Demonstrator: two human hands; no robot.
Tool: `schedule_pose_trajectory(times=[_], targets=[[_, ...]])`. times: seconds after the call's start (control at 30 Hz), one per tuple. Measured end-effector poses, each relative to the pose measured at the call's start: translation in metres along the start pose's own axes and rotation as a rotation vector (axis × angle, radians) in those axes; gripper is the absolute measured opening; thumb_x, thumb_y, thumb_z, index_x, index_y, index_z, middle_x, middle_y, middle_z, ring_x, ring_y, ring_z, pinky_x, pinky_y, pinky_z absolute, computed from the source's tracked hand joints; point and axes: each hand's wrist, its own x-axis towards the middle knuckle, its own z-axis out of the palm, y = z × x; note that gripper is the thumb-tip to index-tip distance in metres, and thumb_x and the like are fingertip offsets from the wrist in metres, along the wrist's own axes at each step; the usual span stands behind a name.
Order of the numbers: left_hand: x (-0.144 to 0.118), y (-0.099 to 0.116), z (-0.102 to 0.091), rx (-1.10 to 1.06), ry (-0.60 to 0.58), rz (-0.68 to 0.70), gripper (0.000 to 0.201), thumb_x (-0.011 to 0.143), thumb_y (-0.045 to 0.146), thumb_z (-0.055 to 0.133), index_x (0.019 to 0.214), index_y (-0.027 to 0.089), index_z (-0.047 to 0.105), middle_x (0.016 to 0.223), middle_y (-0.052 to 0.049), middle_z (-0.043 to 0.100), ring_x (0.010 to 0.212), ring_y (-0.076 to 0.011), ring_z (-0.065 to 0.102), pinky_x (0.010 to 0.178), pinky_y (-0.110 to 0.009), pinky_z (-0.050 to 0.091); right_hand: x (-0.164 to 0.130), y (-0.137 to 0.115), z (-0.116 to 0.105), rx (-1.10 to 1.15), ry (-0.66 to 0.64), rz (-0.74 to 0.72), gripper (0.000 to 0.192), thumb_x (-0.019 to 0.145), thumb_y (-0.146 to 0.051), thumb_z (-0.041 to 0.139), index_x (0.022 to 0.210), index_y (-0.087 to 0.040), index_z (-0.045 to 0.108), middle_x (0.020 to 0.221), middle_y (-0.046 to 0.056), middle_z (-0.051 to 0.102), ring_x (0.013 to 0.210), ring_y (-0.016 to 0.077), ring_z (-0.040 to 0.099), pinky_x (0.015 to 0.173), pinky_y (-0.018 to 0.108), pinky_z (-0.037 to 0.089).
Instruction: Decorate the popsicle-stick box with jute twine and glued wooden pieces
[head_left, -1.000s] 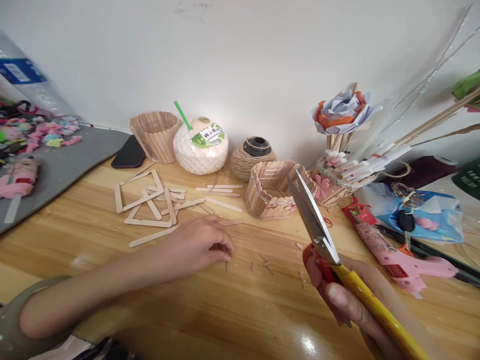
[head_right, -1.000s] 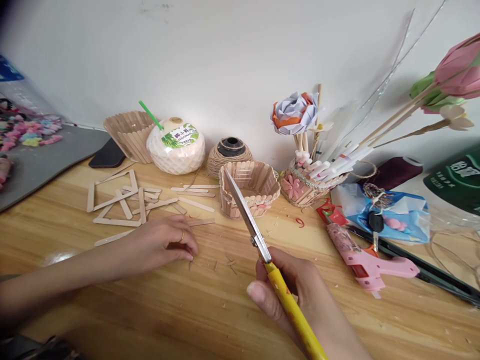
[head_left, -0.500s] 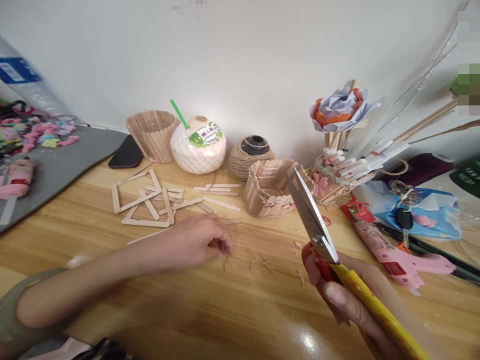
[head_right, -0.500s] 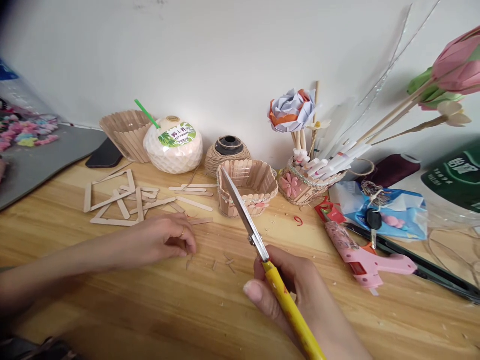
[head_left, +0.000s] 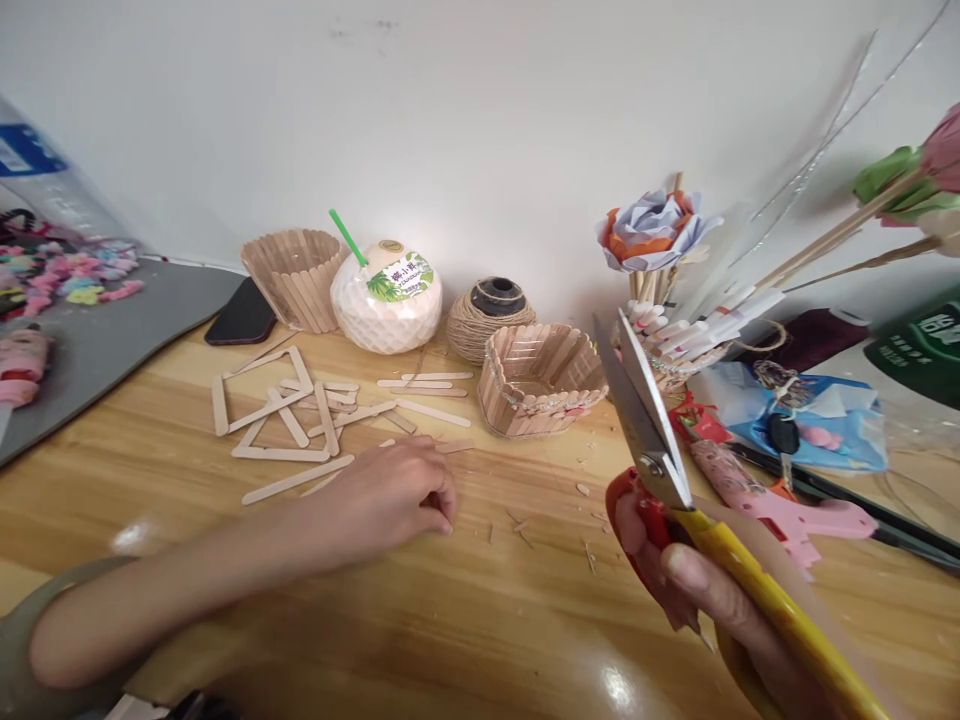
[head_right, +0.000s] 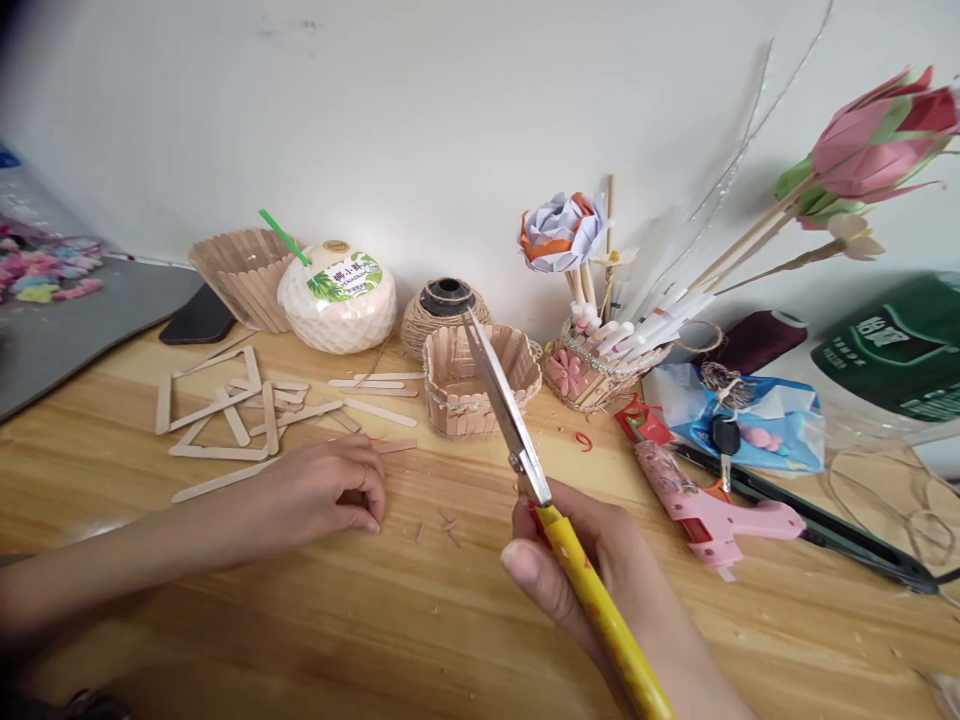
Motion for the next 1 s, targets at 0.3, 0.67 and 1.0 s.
schedule_pose_trajectory(times=[0.3,0.67,1.0], targets=[[0.000,0.004,0.008,0.185,0.091,0.117,0.017,0.085,0.016,0.048,0.072,0.016,0.059,0.073,-0.002,0.061,0.077,-0.0168,0.050,0.074,-0.029,0.038,-0.001,-0.008,-0.012,0.226,0.187,-0.068,0.042,0.080,-0.055,0.044,0.055,-0.022,0.044,0.049,-0.002,0.039,0.045,0.0129,0.035,0.042,0.027,0.031],[0.034,0.064,0.019,0.037,0.152,0.373,0.036,0.085,0.008,0.040,0.120,0.012,0.050,0.123,-0.009,0.056,0.109,-0.0177,0.051,0.094,-0.030,0.040,-0.002,-0.007,-0.016,0.265,0.260,-0.143,0.039,0.081,-0.053,0.046,0.057,-0.022,0.047,0.051,-0.002,0.040,0.043,0.0120,0.036,0.041,0.028,0.031],[0.015,0.088,0.039,-0.653,-0.359,0.247,0.030,0.084,0.034,0.050,0.094,0.014,0.070,0.089,-0.006,0.072,0.082,-0.0136,0.065,0.079,-0.021,0.048,0.003,-0.005,-0.026,0.334,0.365,-0.196,0.044,0.079,-0.051,0.049,0.048,-0.021,0.041,0.041,-0.004,0.038,0.038,0.0099,0.035,0.038,0.026,0.030]])
